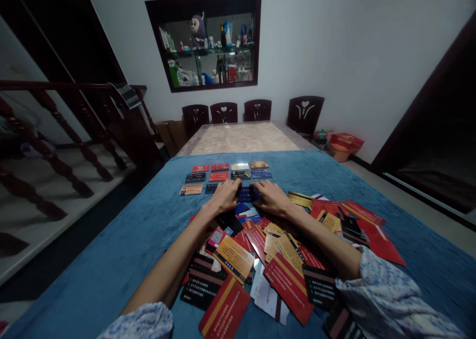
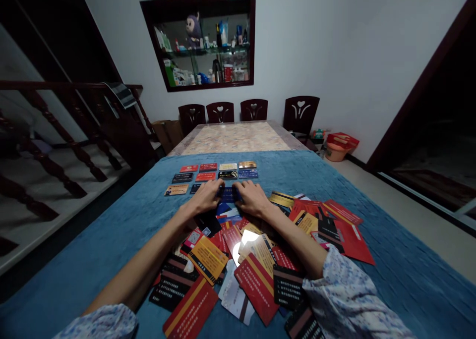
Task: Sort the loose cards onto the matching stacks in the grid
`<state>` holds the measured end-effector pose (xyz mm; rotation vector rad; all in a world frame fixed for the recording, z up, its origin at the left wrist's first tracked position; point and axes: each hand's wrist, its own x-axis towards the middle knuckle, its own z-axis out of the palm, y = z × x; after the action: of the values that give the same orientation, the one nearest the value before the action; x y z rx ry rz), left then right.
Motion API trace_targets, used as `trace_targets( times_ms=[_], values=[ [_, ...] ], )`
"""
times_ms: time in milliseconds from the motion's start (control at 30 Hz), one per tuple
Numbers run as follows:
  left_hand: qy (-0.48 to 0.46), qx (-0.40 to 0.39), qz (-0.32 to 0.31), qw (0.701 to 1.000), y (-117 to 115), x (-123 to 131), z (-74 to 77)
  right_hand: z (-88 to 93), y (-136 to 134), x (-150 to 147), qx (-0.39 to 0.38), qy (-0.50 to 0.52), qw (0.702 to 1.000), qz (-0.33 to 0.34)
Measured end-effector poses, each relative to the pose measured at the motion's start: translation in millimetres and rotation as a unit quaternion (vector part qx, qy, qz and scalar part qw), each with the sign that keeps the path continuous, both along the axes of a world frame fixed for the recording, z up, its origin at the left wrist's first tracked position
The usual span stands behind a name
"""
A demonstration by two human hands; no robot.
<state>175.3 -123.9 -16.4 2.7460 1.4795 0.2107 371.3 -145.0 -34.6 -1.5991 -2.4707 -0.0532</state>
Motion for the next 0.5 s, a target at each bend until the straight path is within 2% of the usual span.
trace_targets(
  times_ms=[500],
  values=[
    [-0.019, -0.042, 0.002, 0.999, 3.3, -1.3, -2.4, -5.8, 6.4, 3.9, 0.002, 0.000, 1.000, 0.004]
  ],
)
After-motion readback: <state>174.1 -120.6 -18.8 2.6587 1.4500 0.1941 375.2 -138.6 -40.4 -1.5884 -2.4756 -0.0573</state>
